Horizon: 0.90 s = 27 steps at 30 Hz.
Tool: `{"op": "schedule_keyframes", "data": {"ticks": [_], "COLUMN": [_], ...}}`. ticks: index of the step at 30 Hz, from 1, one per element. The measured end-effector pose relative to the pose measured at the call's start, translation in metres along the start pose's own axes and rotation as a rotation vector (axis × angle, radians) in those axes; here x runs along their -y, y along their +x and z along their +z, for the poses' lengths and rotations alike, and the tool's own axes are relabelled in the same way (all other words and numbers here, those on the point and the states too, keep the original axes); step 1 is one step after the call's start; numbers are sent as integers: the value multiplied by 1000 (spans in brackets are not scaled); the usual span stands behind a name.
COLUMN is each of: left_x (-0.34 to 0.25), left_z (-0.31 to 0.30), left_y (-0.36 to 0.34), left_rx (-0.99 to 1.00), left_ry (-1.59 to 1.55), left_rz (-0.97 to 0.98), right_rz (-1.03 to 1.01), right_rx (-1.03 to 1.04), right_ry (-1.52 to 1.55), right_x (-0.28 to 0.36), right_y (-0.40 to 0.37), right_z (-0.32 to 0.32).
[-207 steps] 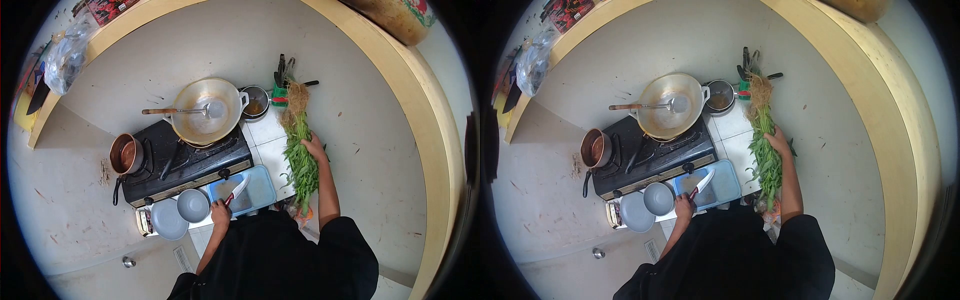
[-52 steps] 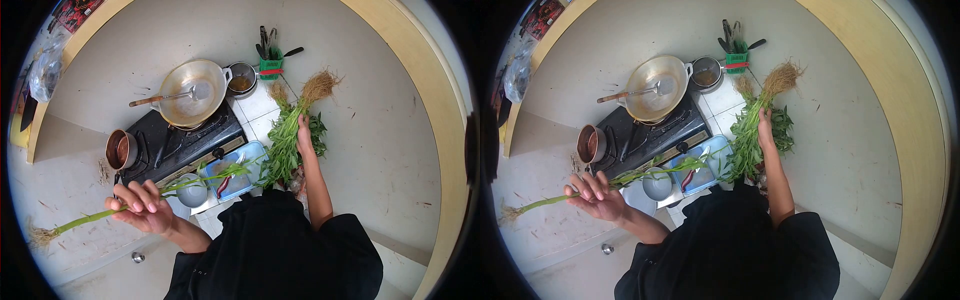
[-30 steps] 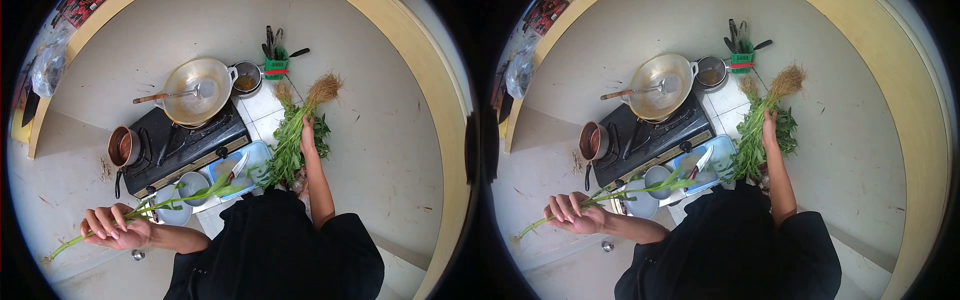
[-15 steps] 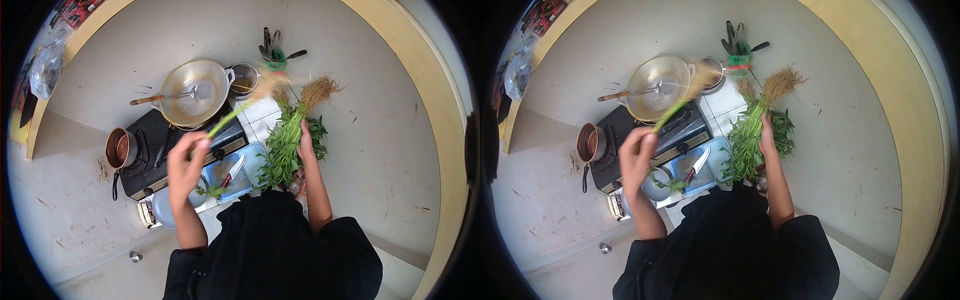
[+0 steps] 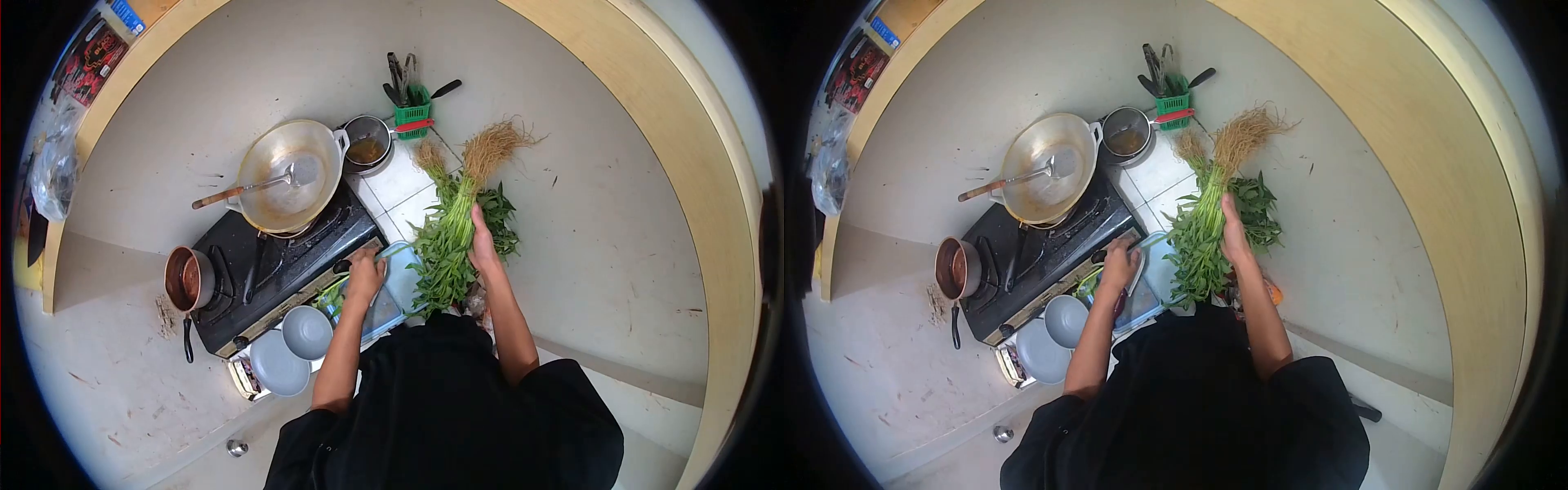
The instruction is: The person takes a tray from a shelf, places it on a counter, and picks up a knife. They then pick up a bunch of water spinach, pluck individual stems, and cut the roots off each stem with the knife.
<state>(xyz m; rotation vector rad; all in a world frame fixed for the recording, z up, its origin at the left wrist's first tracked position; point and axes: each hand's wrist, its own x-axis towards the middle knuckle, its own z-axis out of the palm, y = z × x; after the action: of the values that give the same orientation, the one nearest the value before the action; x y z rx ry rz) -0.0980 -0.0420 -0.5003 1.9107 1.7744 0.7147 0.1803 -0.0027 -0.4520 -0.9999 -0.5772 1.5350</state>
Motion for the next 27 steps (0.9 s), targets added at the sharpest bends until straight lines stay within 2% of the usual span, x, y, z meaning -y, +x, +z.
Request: {"op": "schedule_keyframes", "data": {"ticks": [2,4,5,6,8,10,11,15,21,27], "left_x": [-28,-59,-68,-85,-126,-139,-142,-141,-143,-146], "left_z": [-11,-22,-20,-24,-36,-23,-17,9,1,-9], "left_y": [2,10,15,18,21,27,28,31,26,32], "left_rx": [27,-114,-70,-74,51,8,-25,-117,-196,-148], "left_ry": [-25,-110,-265,-265,-443,-424,-405,-283,-268,-169], "left_rz": [-19,205,224,218,167,177,189,72,67,-83], "right_rz": [-21,-15,-6,2,0,-12,-11,-32,-39,-109], "right_rx": [10,80,72,65,37,110,22,55,56,133], "right_ry": [-65,-76,-69,-64,-89,-94,-146,-245,-244,-283], "right_x": [-1,-7,-7,-8,-23,-26,-23,-31,-38,-57], "right_y": [-3,-2,-5,-7,-1,3,-8,-7,-17,-7], "right_z": [2,0,6,13,10,15,28,34,48,40]}}
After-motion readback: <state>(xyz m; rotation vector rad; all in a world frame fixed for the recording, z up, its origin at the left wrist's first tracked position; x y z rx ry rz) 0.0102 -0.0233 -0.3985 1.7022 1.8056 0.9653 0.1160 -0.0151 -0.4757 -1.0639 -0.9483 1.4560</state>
